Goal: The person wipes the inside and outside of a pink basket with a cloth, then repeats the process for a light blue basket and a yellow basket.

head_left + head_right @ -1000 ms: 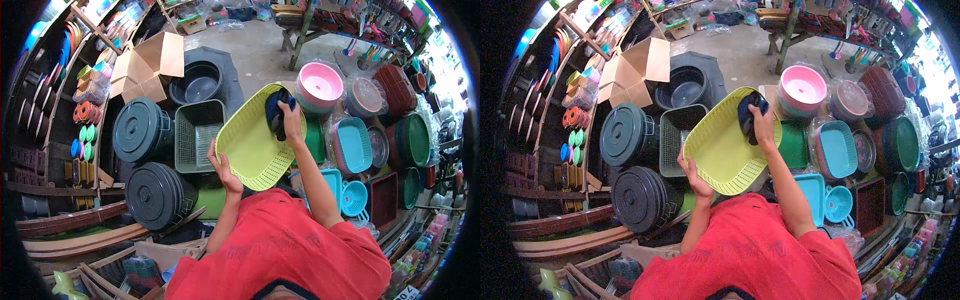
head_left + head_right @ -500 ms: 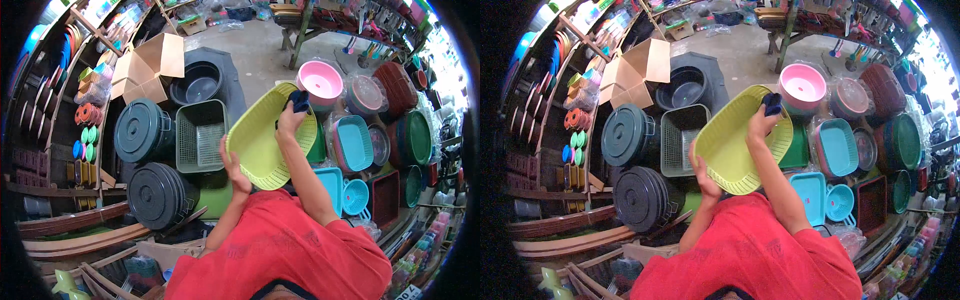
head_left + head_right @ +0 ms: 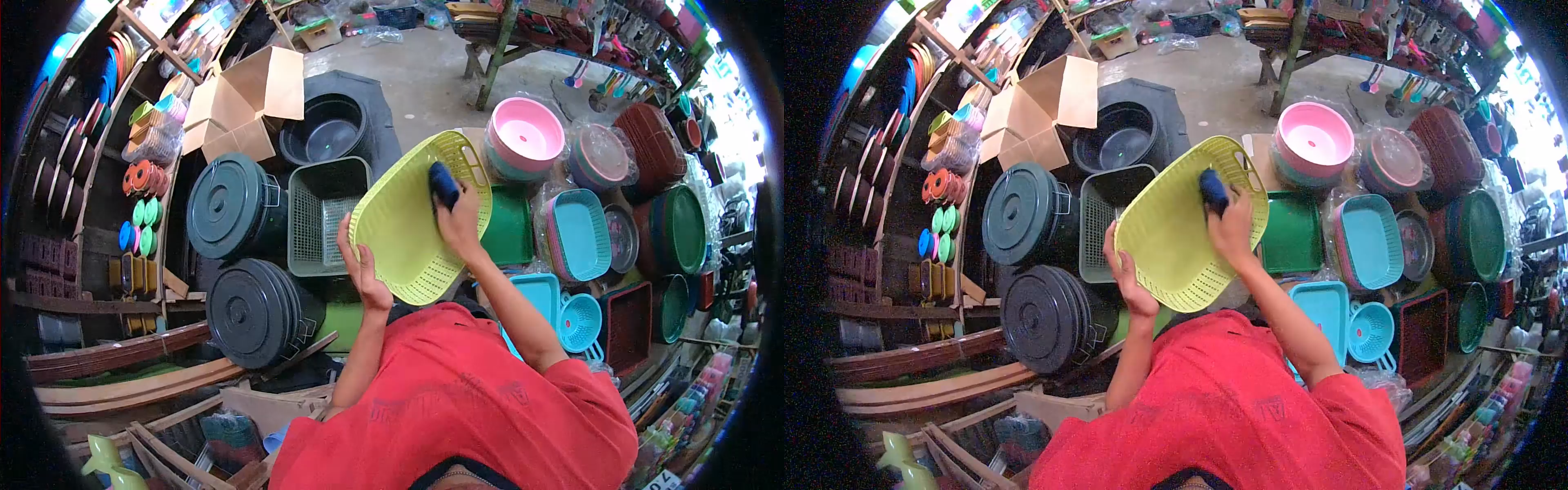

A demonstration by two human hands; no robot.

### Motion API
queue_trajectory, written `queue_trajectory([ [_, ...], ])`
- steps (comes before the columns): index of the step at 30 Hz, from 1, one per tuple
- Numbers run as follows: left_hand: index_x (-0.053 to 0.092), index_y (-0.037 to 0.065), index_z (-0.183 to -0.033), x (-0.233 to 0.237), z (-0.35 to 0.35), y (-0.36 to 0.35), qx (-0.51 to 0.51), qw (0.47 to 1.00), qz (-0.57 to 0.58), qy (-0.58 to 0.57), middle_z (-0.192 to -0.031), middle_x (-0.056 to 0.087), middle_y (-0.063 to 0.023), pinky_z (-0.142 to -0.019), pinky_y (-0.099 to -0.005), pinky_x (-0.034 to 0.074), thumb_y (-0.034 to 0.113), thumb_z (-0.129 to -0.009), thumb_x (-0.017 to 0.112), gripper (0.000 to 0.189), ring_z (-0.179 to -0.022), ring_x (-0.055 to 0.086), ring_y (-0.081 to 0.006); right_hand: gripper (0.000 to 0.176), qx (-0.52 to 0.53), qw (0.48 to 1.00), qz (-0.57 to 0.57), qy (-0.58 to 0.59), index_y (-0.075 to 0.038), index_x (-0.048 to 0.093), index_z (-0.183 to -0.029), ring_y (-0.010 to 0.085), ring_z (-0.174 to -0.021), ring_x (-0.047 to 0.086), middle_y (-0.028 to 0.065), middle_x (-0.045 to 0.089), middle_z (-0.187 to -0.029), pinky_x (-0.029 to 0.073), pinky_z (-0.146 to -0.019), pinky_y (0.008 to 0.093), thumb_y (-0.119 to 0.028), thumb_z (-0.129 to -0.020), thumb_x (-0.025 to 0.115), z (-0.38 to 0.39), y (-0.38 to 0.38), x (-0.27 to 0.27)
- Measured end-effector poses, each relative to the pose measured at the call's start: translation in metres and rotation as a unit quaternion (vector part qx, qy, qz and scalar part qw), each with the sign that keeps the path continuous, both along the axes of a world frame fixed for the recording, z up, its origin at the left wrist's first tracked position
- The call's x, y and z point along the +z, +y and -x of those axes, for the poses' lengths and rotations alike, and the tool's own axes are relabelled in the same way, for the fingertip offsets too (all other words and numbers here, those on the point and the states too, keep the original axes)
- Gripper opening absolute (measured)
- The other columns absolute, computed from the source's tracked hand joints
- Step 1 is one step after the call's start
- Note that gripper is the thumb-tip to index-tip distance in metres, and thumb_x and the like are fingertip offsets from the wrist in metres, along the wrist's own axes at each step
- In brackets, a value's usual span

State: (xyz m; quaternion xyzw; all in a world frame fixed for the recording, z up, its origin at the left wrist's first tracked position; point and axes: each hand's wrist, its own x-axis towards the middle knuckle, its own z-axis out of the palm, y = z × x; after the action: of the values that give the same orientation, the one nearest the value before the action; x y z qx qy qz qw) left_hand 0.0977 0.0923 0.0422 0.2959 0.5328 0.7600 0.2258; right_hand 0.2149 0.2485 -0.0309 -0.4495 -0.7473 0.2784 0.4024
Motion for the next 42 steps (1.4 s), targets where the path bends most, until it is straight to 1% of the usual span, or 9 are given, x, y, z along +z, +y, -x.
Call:
queue_trajectory([
  [9, 0.035, 0.004, -0.158, -0.003, 0.033, 0.004, 0.090, 0.993, -0.014, -0.080, -0.153, 0.048, -0.0171, -0.117, -0.0416, 0.038, 0.042, -0.113, 0.045, 0.060, -0.137, 0.052, -0.0286, 0.058, 0.410, 0.911, 0.014, 0.029, -0.006, 0.064, -0.135, 0.0418, -0.116, 0.059, 0.0221, 0.064, -0.124, 0.047, -0.101, 0.0503, -0.006, -0.077, 0.065, -0.003, -0.094, 0.051],
  [19, 0.045, 0.009, -0.151, -0.044, 0.055, -0.011, -0.063, 0.950, 0.039, -0.303, -0.142, 0.057, -0.0136, -0.113, -0.0409, 0.044, 0.032, -0.112, 0.046, 0.045, -0.131, 0.057, -0.0252, 0.039, 0.543, 0.834, 0.068, -0.069, -0.004, 0.068, -0.114, 0.0419, -0.084, 0.068, 0.0222, 0.070, -0.088, 0.053, -0.076, 0.0478, -0.027, -0.085, 0.080, -0.025, -0.072, 0.067],
  [23, 0.049, 0.010, -0.150, -0.048, 0.068, -0.024, -0.066, 0.978, 0.123, -0.156, -0.148, 0.052, -0.0123, -0.119, -0.0404, 0.036, 0.035, -0.107, 0.051, 0.050, -0.140, 0.049, -0.0265, 0.041, 0.568, 0.800, 0.185, -0.055, 0.000, 0.070, -0.109, 0.0222, -0.077, 0.069, 0.0150, 0.073, -0.085, 0.055, -0.075, 0.0391, -0.025, -0.080, 0.083, -0.037, -0.029, 0.101],
  [25, 0.064, 0.006, -0.132, -0.028, 0.079, -0.030, -0.044, 0.946, 0.197, 0.256, -0.149, 0.050, -0.0152, -0.122, -0.0420, 0.030, 0.039, -0.104, 0.059, 0.044, -0.143, 0.043, -0.0309, 0.042, 0.573, 0.781, 0.249, 0.000, 0.002, 0.072, -0.110, 0.0132, -0.081, 0.065, 0.0074, 0.075, -0.088, 0.056, -0.080, 0.0333, -0.021, -0.078, 0.086, -0.043, -0.004, 0.109],
  [26, 0.070, 0.003, -0.109, -0.027, 0.086, -0.030, -0.077, 0.952, 0.150, 0.254, -0.130, 0.064, -0.0136, -0.112, -0.0395, 0.040, 0.038, -0.100, 0.068, 0.036, -0.127, 0.056, -0.0259, 0.049, 0.563, 0.745, 0.353, -0.060, 0.002, 0.071, -0.116, 0.0105, -0.090, 0.065, 0.0041, 0.076, -0.096, 0.056, -0.086, 0.0309, -0.019, -0.076, 0.090, -0.049, 0.014, 0.110],
  [30, 0.070, 0.002, -0.085, -0.005, 0.098, -0.045, -0.243, 0.928, 0.249, 0.135, -0.079, 0.070, -0.0016, -0.076, -0.0290, 0.050, 0.022, -0.092, 0.080, 0.023, -0.081, 0.064, -0.0106, 0.061, 0.450, 0.820, 0.350, 0.050, -0.002, 0.065, -0.132, 0.0124, -0.105, 0.066, 0.0046, 0.073, -0.118, 0.055, -0.095, 0.0335, -0.012, -0.078, 0.091, -0.060, 0.042, 0.113],
  [35, 0.065, 0.001, -0.073, 0.005, 0.078, -0.039, -0.280, 0.943, 0.146, 0.108, -0.070, 0.062, 0.0015, -0.064, -0.0274, 0.045, 0.022, -0.096, 0.077, 0.033, -0.071, 0.055, -0.0053, 0.038, 0.176, 0.865, 0.317, 0.347, -0.002, 0.069, -0.129, 0.0162, -0.104, 0.070, 0.0038, 0.074, -0.115, 0.056, -0.093, 0.0342, -0.017, -0.095, 0.077, -0.049, 0.065, 0.115],
  [40, 0.052, 0.002, -0.068, 0.006, 0.052, -0.035, -0.144, 0.958, 0.195, 0.155, -0.064, 0.046, 0.0051, -0.054, -0.0291, 0.032, 0.023, -0.105, 0.068, 0.046, -0.066, 0.039, -0.0027, 0.028, 0.121, 0.973, 0.178, 0.082, 0.001, 0.069, -0.121, 0.0169, -0.093, 0.066, 0.0071, 0.074, -0.101, 0.052, -0.088, 0.0321, -0.007, -0.094, 0.070, -0.039, 0.058, 0.097],
  [42, 0.049, 0.003, -0.072, -0.001, 0.039, -0.031, -0.088, 0.974, 0.164, 0.132, -0.067, 0.044, 0.0054, -0.057, -0.0281, 0.031, 0.026, -0.108, 0.065, 0.045, -0.069, 0.038, -0.0037, 0.053, 0.197, 0.979, 0.027, 0.044, 0.000, 0.063, -0.133, 0.0351, -0.112, 0.066, 0.0208, 0.069, -0.117, 0.048, -0.104, 0.0402, 0.004, -0.080, 0.064, -0.031, 0.033, 0.120],
])
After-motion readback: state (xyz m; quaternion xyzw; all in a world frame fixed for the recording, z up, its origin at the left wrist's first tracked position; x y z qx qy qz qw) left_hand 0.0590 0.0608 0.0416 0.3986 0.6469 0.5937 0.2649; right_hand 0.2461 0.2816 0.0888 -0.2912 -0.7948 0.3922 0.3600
